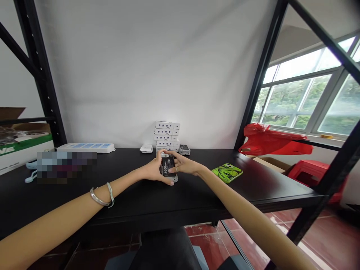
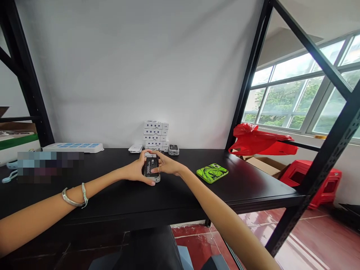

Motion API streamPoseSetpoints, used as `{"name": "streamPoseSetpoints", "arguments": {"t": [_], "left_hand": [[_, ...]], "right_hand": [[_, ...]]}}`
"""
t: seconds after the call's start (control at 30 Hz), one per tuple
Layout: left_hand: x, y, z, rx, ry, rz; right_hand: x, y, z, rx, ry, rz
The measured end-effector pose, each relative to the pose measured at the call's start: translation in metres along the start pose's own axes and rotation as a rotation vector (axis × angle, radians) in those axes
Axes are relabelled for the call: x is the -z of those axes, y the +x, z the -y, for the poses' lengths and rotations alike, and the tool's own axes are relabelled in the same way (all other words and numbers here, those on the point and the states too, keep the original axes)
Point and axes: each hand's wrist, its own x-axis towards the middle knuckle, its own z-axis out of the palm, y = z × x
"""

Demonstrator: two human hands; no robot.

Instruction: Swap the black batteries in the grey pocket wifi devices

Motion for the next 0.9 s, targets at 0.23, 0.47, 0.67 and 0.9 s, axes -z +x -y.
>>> {"name": "streamPoseSetpoints", "arguments": {"t": [0.23,0.47,0.67,0.9], "left_hand": [[-0.002,-0.001,0.006,0.097,0.021,-0.061],[-0.001,-0.002,0.000,0.100,0.043,-0.039],[-0.001,-0.002,-0.001,0.111,0.084,-0.033],[-0.001,-0.004,-0.004,0.103,0.105,-0.028]], "right_hand": [[0.033,0.015,-0.026,-0.085,0.042,-0.255],[0.039,0.033,-0.053,-0.144,-0.089,-0.312],[0.044,0.048,-0.055,-0.116,-0.303,-0.314],[0.043,0.051,-0.053,-0.101,-0.527,-0.417]]}}
